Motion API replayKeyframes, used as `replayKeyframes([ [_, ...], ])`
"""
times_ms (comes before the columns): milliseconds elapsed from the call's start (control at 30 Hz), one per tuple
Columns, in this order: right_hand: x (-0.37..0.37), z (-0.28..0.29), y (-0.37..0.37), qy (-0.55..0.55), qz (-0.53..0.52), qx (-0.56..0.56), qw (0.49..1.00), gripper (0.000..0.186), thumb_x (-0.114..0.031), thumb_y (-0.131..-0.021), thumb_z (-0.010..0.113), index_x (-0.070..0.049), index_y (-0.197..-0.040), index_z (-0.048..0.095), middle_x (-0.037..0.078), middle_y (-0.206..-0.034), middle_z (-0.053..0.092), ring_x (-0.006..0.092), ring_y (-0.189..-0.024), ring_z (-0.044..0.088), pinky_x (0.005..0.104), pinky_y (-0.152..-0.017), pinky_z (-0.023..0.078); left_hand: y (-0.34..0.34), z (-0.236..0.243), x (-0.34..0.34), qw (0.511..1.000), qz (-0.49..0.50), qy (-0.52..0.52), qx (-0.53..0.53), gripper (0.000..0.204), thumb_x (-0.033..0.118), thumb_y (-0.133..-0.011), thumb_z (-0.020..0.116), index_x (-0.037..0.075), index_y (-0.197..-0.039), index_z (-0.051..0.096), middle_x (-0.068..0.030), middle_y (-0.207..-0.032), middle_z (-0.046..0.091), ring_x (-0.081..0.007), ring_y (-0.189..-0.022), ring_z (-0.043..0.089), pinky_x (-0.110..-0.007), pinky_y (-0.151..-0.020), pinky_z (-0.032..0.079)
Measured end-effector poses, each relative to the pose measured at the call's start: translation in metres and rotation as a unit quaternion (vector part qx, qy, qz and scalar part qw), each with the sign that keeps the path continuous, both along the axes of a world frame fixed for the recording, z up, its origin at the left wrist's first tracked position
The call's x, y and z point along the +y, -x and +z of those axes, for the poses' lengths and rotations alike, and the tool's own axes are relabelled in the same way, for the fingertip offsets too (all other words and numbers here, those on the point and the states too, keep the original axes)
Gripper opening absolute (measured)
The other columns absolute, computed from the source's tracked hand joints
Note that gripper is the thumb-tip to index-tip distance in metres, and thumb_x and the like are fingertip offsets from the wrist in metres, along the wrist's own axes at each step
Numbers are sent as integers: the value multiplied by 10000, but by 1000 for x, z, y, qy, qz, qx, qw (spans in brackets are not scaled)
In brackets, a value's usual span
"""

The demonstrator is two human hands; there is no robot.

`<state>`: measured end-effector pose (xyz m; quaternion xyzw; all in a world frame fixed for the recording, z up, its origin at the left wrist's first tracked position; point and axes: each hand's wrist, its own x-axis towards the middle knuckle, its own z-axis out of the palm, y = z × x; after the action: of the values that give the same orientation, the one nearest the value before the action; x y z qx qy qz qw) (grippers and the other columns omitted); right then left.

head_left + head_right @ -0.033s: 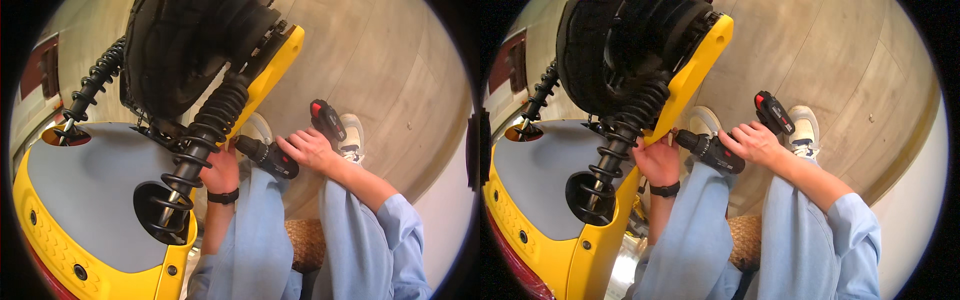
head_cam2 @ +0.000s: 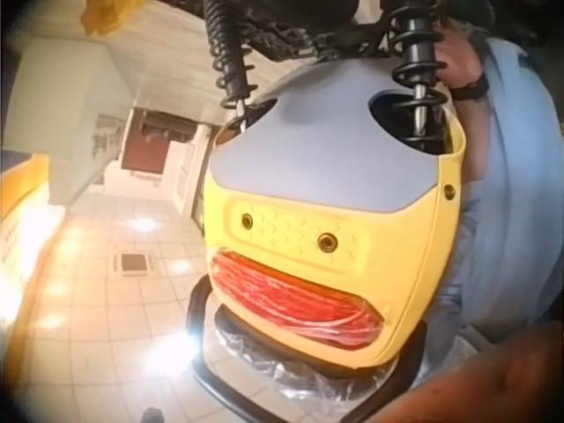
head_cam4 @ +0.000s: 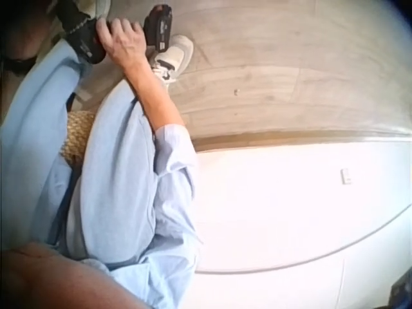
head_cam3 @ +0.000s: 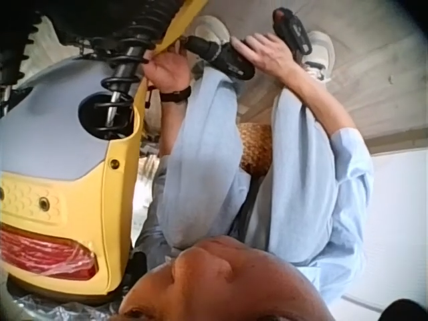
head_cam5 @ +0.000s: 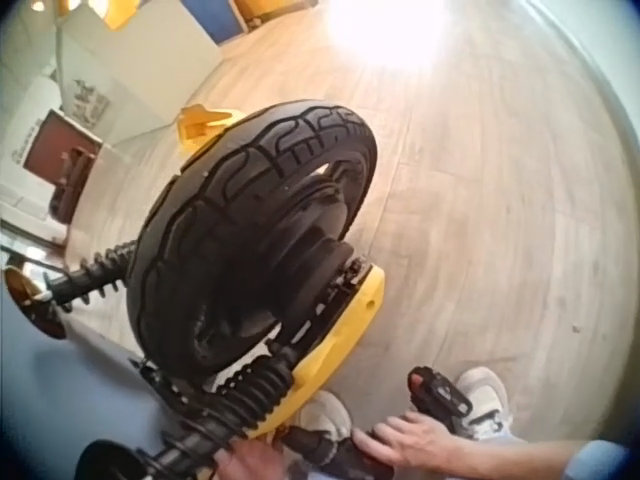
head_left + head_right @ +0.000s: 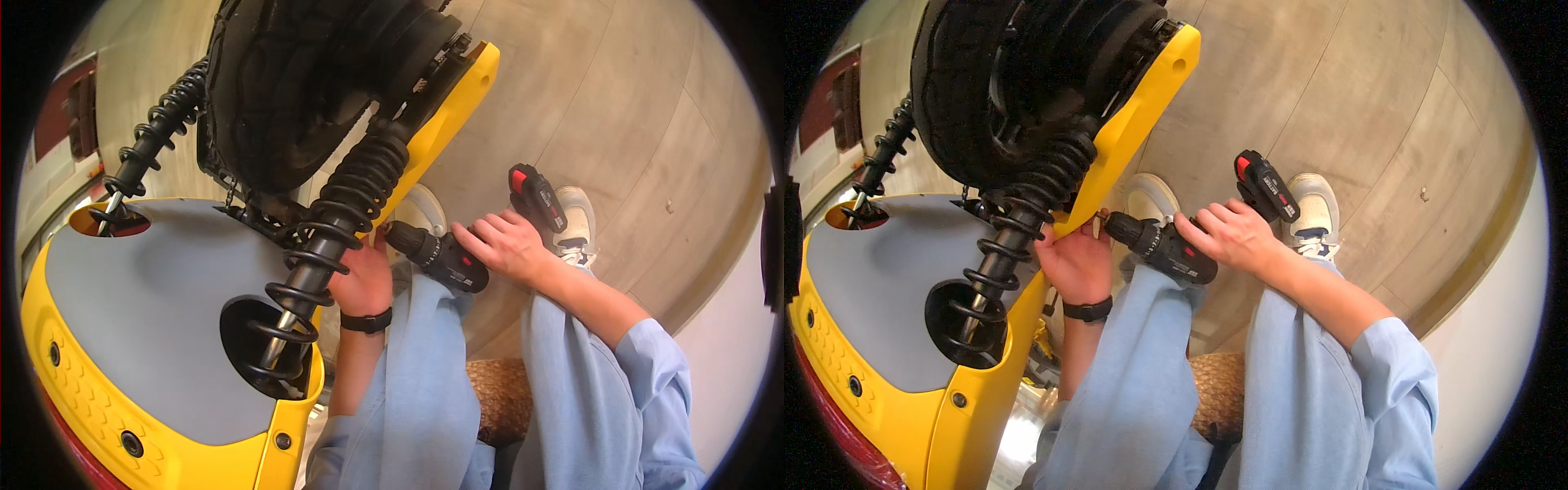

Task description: Using a cordless drill to remove and install screws on a motorcycle body panel.

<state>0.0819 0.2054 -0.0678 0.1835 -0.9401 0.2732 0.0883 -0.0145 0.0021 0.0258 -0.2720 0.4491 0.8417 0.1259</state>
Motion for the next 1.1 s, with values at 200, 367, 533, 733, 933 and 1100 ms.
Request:
replayKeyframes([
  [200,4,8,7,17,10,-4,1000,408,-272,-758,648,-142,-1142,597,-27,-731,469,121,-657,518,262,-589,426,-3,-4,-8,1000,13,18,2,458,443,-858,616,149,-1208,581,-34,-1239,597,-219,-1137,516,-443,-1020,353],
  [367,8,5,9,12,23,-5,1000,410,-176,-734,611,-133,-1142,607,-21,-737,483,128,-654,527,267,-590,434,-1,-6,-4,999,32,11,23,495,445,-860,629,118,-1226,571,-52,-1228,601,-224,-1149,519,-420,-1018,379],
  [533,1,4,7,12,3,9,1000,395,-190,-742,605,-146,-1135,603,-34,-707,437,108,-642,502,257,-580,418,-2,-3,-3,999,4,9,49,492,430,-887,611,86,-1236,556,-69,-1238,596,-237,-1156,523,-417,-1037,385],
  [733,-4,0,3,30,-16,5,999,361,-173,-752,594,-153,-1112,616,-36,-707,440,108,-646,505,252,-589,415,1,-4,-3,999,21,13,29,478,394,-900,588,66,-1246,546,-89,-1236,595,-247,-1138,532,-418,-1027,398],
  [933,-3,3,5,32,-1,-16,999,405,-142,-717,609,-129,-1122,620,-24,-764,525,129,-684,552,268,-623,442,0,-3,-5,1000,29,-3,5,463,382,-916,564,62,-1250,542,-101,-1242,589,-248,-1135,533,-418,-1026,401],
  [1100,-4,-3,8,10,-20,11,1000,323,-190,-753,602,-175,-1076,605,-39,-716,453,108,-672,521,244,-617,432,-1,-3,-3,999,21,2,26,481,375,-904,589,55,-1259,529,-106,-1252,582,-254,-1148,524,-423,-1036,395],
])
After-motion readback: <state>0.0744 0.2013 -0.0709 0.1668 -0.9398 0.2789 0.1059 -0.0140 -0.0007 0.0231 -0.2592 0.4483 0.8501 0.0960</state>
